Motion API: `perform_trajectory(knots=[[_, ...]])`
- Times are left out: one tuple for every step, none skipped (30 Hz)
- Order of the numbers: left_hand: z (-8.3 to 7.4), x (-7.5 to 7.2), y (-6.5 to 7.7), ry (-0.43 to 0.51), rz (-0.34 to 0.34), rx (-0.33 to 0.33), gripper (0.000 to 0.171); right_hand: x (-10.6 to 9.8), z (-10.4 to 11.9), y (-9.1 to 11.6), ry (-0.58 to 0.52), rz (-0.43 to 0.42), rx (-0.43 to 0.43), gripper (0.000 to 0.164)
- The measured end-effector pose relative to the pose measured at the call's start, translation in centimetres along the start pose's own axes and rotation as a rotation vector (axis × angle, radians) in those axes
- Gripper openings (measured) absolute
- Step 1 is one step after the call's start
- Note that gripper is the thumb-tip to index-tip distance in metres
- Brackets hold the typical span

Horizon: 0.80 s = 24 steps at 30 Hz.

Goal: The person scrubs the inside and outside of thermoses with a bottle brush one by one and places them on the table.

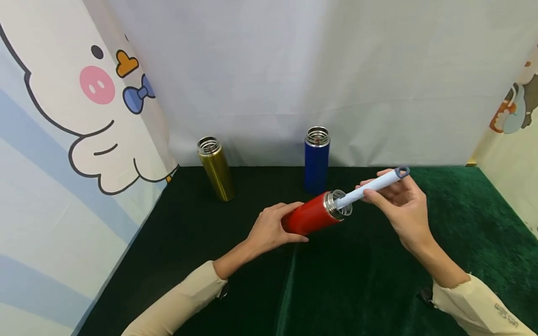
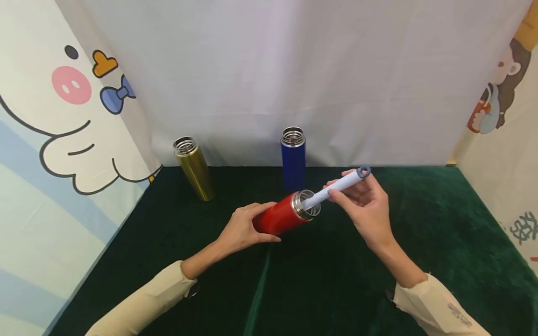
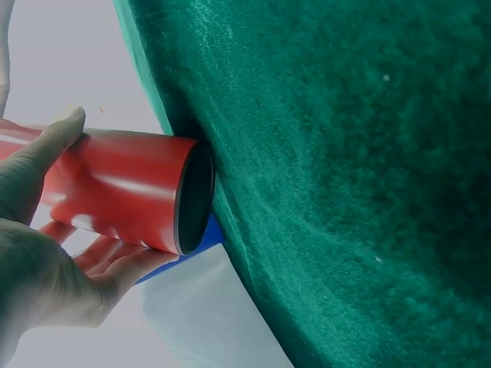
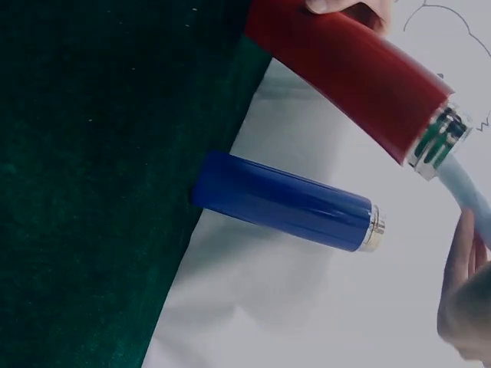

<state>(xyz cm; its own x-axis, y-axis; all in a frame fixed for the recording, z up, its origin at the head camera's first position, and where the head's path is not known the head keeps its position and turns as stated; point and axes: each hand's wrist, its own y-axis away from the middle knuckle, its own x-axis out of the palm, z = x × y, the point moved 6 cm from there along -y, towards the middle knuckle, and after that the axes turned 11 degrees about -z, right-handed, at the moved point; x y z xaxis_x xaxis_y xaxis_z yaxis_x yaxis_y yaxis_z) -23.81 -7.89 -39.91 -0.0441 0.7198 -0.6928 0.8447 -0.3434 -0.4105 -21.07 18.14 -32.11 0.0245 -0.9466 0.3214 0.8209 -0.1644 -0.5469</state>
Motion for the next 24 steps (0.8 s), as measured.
perform_trajectory(knots=[[0.0,0.0,0.0,0.001,0.003,-0.003,0.078,-0.2,0.1,-0.1,-0.022,-0.032,-0.01,0.04],[0.0,0.0,0.0,0.001,0.005,-0.004,0.078,-0.3,0.2,-0.1,-0.036,-0.06,-0.017,0.038],[0.0,0.0,0.0,-0.002,0.006,-0.004,0.078,-0.5,0.1,-0.1,-0.03,-0.087,-0.017,0.037],[0.0,0.1,0.0,-0.002,0.007,-0.003,0.078,-0.5,0.0,0.0,-0.016,-0.102,-0.01,0.037],[0.0,0.1,-0.1,-0.003,0.008,-0.002,0.078,-0.5,-0.1,0.2,0.012,-0.095,-0.006,0.038],[0.0,0.0,-0.1,-0.004,0.009,0.001,0.078,-0.4,-0.3,0.4,0.044,-0.082,0.004,0.038],[0.0,0.0,-0.1,-0.002,0.007,0.002,0.078,-0.3,-0.5,0.6,0.074,-0.061,0.012,0.039],[0.0,0.0,-0.1,-0.002,0.006,0.003,0.078,-0.1,-0.7,0.8,0.104,-0.033,0.019,0.039],[0.0,0.0,-0.1,-0.001,0.004,0.004,0.078,0.0,-0.9,1.0,0.125,-0.005,0.027,0.04],[0.0,-0.1,-0.1,0.0,0.004,0.003,0.078,0.2,-1.0,1.2,0.13,0.024,0.032,0.04],[0.0,-0.1,-0.1,0.001,0.005,0.002,0.078,0.3,-1.1,1.3,0.133,0.048,0.035,0.041],[0.0,-0.1,-0.1,0.002,0.005,0.001,0.078,0.4,-1.1,1.4,0.133,0.06,0.043,0.041],[0.0,-0.1,-0.1,0.002,0.007,-0.003,0.078,0.4,-1.0,1.4,0.129,0.075,0.043,0.041],[0.0,0.0,0.0,0.0,0.007,-0.005,0.078,0.3,-0.9,1.3,0.128,0.08,0.045,0.041],[0.0,0.0,0.0,0.0,0.008,-0.008,0.078,0.2,-0.8,1.2,0.119,0.079,0.048,0.041],[0.1,0.0,0.0,-0.002,0.009,-0.011,0.078,0.1,-0.6,1.1,0.109,0.074,0.046,0.041],[0.1,0.0,0.0,-0.001,0.01,-0.013,0.078,-0.1,-0.4,1.0,0.097,0.063,0.043,0.04],[0.1,0.1,0.0,-0.002,0.012,-0.018,0.078,-0.3,-0.1,0.8,0.09,0.044,0.04,0.039],[0.1,0.1,0.0,-0.004,0.014,-0.021,0.078,-0.5,0.1,0.7,0.067,0.024,0.035,0.038],[0.1,0.1,0.0,-0.006,0.014,-0.023,0.078,-0.7,0.3,0.5,0.041,-0.008,0.033,0.037],[0.1,0.1,0.0,-0.005,0.015,-0.026,0.078,-0.9,0.4,0.4,0.019,-0.044,0.03,0.035],[0.1,0.2,0.0,-0.007,0.016,-0.025,0.078,-1.1,0.5,0.3,0.0,-0.077,0.026,0.033],[0.1,0.2,0.0,-0.008,0.015,-0.025,0.078,-1.2,0.5,0.3,-0.016,-0.103,0.023,0.032],[0.1,0.2,0.0,-0.01,0.015,-0.025,0.078,-1.3,0.4,0.3,-0.023,-0.123,0.024,0.031]])
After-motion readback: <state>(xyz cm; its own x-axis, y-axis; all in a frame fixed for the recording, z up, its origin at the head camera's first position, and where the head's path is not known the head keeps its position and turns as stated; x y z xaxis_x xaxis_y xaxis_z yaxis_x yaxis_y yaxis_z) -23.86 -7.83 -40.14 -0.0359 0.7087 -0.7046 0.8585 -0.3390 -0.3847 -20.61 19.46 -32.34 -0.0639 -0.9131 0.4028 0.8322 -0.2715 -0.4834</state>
